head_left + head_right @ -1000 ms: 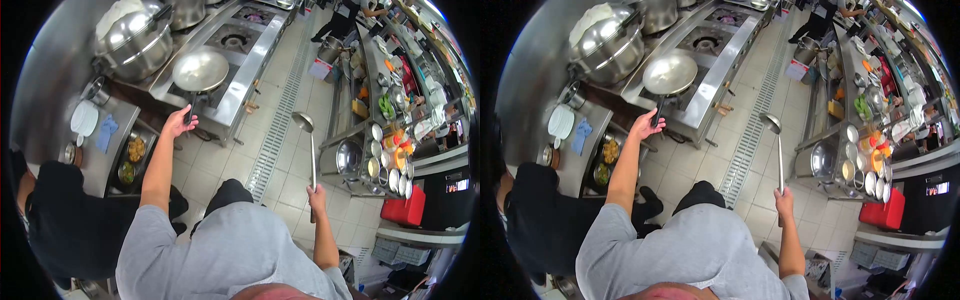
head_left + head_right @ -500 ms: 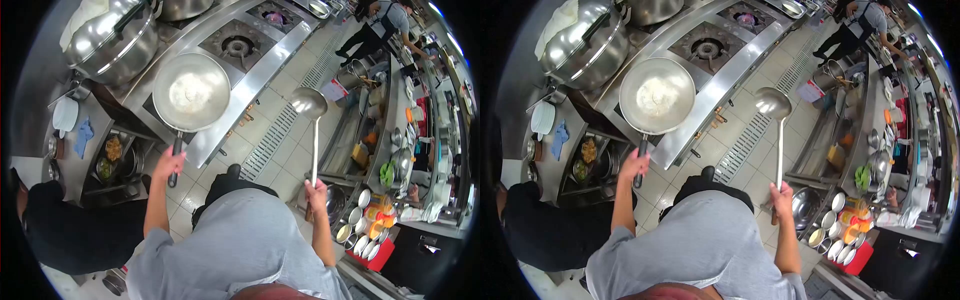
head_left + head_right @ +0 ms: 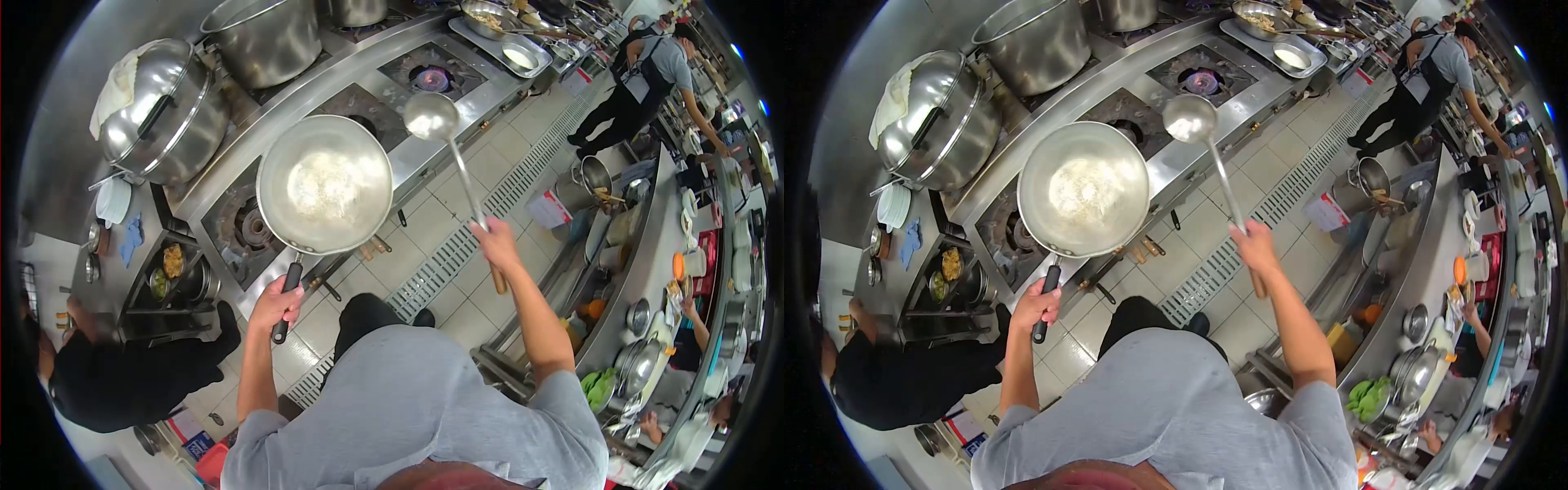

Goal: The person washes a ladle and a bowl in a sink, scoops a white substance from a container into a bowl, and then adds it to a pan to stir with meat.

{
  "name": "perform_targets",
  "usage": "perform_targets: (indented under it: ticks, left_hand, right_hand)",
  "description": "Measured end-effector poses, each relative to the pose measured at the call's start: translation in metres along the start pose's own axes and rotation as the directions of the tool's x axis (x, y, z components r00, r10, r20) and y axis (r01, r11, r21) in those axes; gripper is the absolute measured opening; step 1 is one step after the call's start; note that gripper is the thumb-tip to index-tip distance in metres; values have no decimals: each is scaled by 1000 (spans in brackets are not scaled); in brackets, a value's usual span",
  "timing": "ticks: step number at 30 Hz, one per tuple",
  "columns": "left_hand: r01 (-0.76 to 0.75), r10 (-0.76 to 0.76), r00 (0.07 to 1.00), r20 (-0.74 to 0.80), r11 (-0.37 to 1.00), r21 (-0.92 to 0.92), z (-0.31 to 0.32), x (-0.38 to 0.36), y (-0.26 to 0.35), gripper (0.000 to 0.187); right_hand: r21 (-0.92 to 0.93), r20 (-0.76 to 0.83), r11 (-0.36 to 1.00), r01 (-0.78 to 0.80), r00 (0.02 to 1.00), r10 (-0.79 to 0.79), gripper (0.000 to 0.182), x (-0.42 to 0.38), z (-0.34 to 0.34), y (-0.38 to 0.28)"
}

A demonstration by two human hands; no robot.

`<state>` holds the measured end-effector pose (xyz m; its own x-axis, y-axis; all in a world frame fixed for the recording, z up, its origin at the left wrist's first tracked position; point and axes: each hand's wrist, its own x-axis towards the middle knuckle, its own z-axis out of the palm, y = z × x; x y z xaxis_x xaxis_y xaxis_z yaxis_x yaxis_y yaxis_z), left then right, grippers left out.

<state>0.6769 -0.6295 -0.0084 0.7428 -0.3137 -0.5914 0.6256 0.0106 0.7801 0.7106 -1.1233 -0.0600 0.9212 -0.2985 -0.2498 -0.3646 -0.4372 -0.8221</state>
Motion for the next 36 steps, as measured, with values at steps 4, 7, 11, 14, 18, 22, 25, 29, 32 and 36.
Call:
perform_targets:
  ticks: [4,7,11,14,18,22,25,29,32,36]
  left_hand:
    - [-62,88,995,48,916,-397,42,53,-2,18]
    - [-82,117,992,43,874,-478,50,102,4,15]
    - [-79,126,991,39,806,-587,70,170,21,14]
    - [-91,119,993,1,769,-633,83,214,32,14]
    - [-56,87,996,11,725,-687,98,251,43,17]
    - [-73,141,990,23,635,-769,111,273,48,19]
    - [-84,161,987,19,608,-790,121,290,53,22]
    - [-98,40,994,-100,719,-688,129,290,55,34]
    - [-115,-39,862,-505,956,-269,136,264,61,53]
    - [-252,-37,791,-611,890,-380,122,180,8,59]
  right_hand:
    - [-8,123,999,47,991,-46,31,108,29,-40]
    - [-88,108,973,211,973,-202,29,190,62,-37]
    - [-275,68,885,376,926,-372,26,284,108,-37]
    - [-323,65,841,434,897,-438,24,302,112,-55]
    - [-194,-50,825,531,834,-549,23,307,89,-37]
    - [432,-56,902,-6,998,33,36,331,48,42]
    - [757,278,461,-464,866,415,38,372,52,111]
    - [766,537,156,-624,754,378,34,426,68,145]
    - [766,536,216,-605,787,306,45,436,77,156]
    - [748,570,142,-648,738,361,37,444,74,158]
